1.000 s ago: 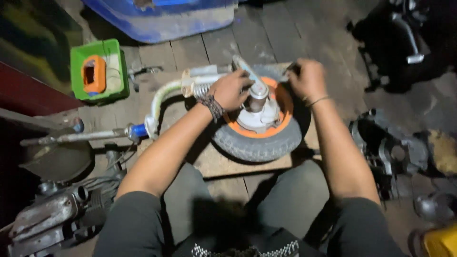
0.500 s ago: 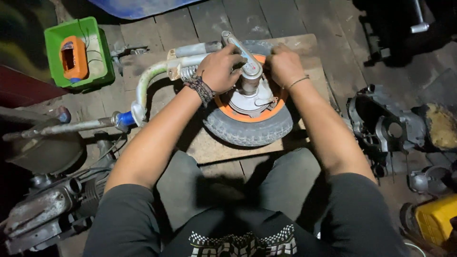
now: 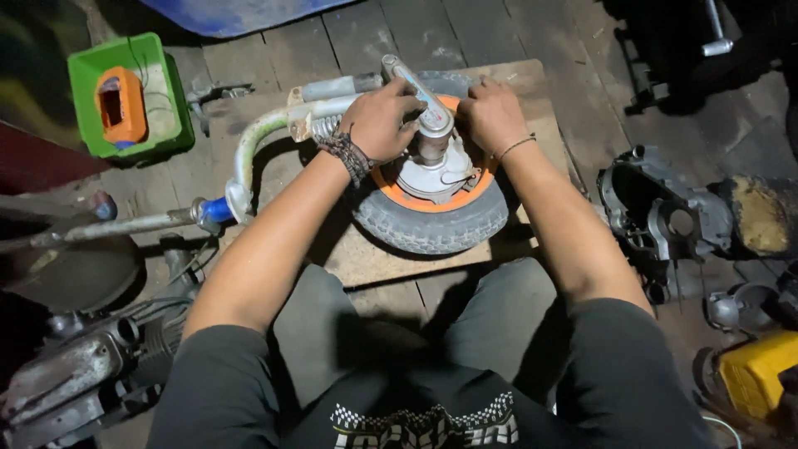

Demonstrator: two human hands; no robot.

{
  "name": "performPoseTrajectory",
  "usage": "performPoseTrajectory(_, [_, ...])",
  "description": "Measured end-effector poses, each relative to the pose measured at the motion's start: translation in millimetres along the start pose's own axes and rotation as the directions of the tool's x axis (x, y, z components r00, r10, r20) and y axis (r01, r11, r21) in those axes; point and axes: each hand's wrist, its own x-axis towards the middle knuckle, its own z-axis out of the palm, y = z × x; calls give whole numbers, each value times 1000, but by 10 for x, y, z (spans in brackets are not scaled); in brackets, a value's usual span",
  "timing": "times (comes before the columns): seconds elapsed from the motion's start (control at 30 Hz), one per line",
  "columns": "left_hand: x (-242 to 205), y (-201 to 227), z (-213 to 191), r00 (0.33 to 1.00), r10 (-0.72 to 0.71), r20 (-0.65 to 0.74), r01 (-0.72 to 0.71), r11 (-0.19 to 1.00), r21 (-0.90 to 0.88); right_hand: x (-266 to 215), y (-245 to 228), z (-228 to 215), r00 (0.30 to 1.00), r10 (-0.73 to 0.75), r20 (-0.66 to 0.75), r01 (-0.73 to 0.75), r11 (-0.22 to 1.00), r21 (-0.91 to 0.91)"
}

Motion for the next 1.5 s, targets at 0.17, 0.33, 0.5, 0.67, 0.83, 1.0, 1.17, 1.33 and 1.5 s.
performPoseTrajectory(0.17, [-21, -12, 2, 1000, -22, 9, 22, 999, -28, -34, 323, -251, 970, 185, -156, -176, 982, 67])
performPoseTrajectory(0.33, [-1, 31, -51, 999, -34, 19, 35, 999, -39, -74, 248, -71, 923, 263, 281, -312, 939, 145])
performPoseTrajectory(0.5, [29, 79, -195, 981, -67, 182, 89, 989, -115, 37, 8, 167, 984, 124, 129, -108, 986, -123])
performPoseTrajectory(0.67, [19, 30, -128, 980, -70, 184, 92, 990, -111, 110, 37, -63, 974, 183, 133, -180, 983, -37])
performPoseTrajectory(0.83, [13, -3, -66, 981, -52, 186, 73, 991, -110, -2, 6, 247, 810, 319, 492, -315, 944, -94])
performPoseTrajectory(1.0, [38, 24, -96, 974, -99, 204, 121, 988, -96, 133, -43, -157, 903, 275, 330, -285, 958, -19])
performPoseTrajectory(1.17, [28, 67, -134, 970, -116, 215, 138, 987, -89, 127, -57, -74, 799, 332, 501, -336, 938, -86])
performPoseTrajectory(1.33, [47, 37, -96, 972, -101, 211, 120, 990, -80, 122, -5, -136, 927, 278, 252, -284, 959, -12])
performPoseTrajectory(1.5, [60, 30, -114, 968, -112, 224, 134, 987, -85, 121, -48, -51, 799, 303, 519, -303, 949, -88])
